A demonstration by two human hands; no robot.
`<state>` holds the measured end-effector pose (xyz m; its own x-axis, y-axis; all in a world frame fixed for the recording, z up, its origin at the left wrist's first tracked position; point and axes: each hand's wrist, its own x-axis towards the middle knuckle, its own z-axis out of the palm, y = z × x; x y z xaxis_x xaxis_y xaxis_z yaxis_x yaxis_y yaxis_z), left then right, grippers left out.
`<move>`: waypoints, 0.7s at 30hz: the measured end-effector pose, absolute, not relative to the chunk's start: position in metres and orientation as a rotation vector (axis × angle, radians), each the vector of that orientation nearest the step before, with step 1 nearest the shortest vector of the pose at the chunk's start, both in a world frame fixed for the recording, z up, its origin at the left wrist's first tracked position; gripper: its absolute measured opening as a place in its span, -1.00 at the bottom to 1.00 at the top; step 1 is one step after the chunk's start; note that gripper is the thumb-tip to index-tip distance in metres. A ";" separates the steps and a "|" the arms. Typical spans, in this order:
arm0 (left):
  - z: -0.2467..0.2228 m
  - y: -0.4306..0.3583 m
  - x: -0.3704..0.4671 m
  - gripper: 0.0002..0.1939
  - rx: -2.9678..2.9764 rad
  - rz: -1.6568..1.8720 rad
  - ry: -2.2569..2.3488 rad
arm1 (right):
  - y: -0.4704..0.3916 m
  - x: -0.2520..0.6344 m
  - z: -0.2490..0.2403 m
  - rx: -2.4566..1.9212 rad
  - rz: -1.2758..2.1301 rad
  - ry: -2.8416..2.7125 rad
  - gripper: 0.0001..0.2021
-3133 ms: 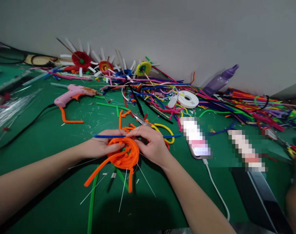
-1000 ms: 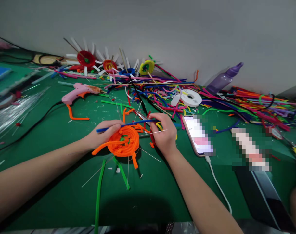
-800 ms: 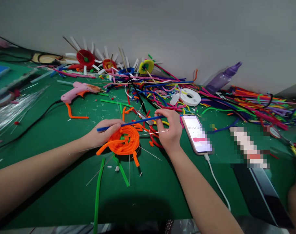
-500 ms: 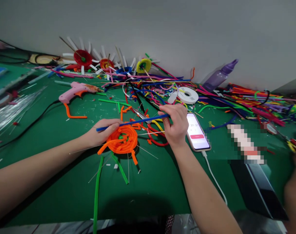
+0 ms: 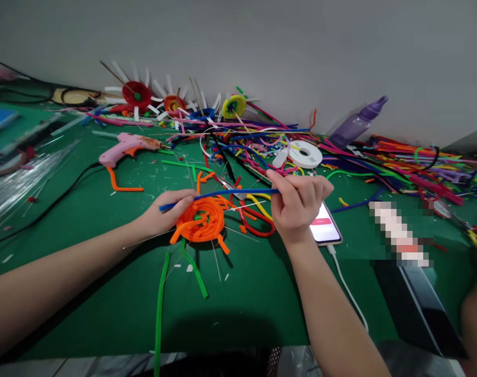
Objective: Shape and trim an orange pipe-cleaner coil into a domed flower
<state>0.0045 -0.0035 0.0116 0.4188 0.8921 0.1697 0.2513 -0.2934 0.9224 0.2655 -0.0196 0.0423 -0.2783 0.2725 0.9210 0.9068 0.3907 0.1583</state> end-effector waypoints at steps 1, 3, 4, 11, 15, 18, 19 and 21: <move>0.011 -0.003 0.005 -0.76 1.757 0.924 1.006 | -0.021 0.264 0.043 -1.006 -0.909 -1.770 -0.65; 0.010 -0.003 0.005 -0.76 1.699 0.976 1.048 | -0.023 0.260 0.045 -0.945 -0.901 -1.781 -0.65; 0.010 -0.002 0.005 -0.76 1.666 1.002 1.069 | -0.024 0.258 0.045 -0.922 -0.903 -1.791 -0.67; 0.011 0.003 0.006 -0.70 1.458 1.113 1.136 | -0.024 0.246 0.039 -0.920 -0.936 -1.905 -0.74; 0.007 0.007 0.005 -0.72 1.369 1.143 1.154 | -0.023 0.246 0.036 -0.972 -0.851 -1.956 -0.72; 0.002 0.009 0.004 -0.72 1.329 1.159 1.158 | -0.023 0.246 0.034 -1.026 -0.784 -1.982 -0.76; 0.001 0.009 0.004 -0.72 1.318 1.169 1.158 | -0.023 0.246 0.034 -1.027 -0.774 -1.986 -0.78; -0.003 0.011 0.003 -0.72 1.296 1.191 1.157 | -0.022 0.244 0.033 -1.012 -0.764 -2.002 -0.82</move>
<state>0.0029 0.0110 -0.0029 0.0611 0.9967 0.0529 0.0239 -0.0544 0.9982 0.2443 -0.0223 0.0333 -0.4038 0.3944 0.8254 0.8441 0.5085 0.1700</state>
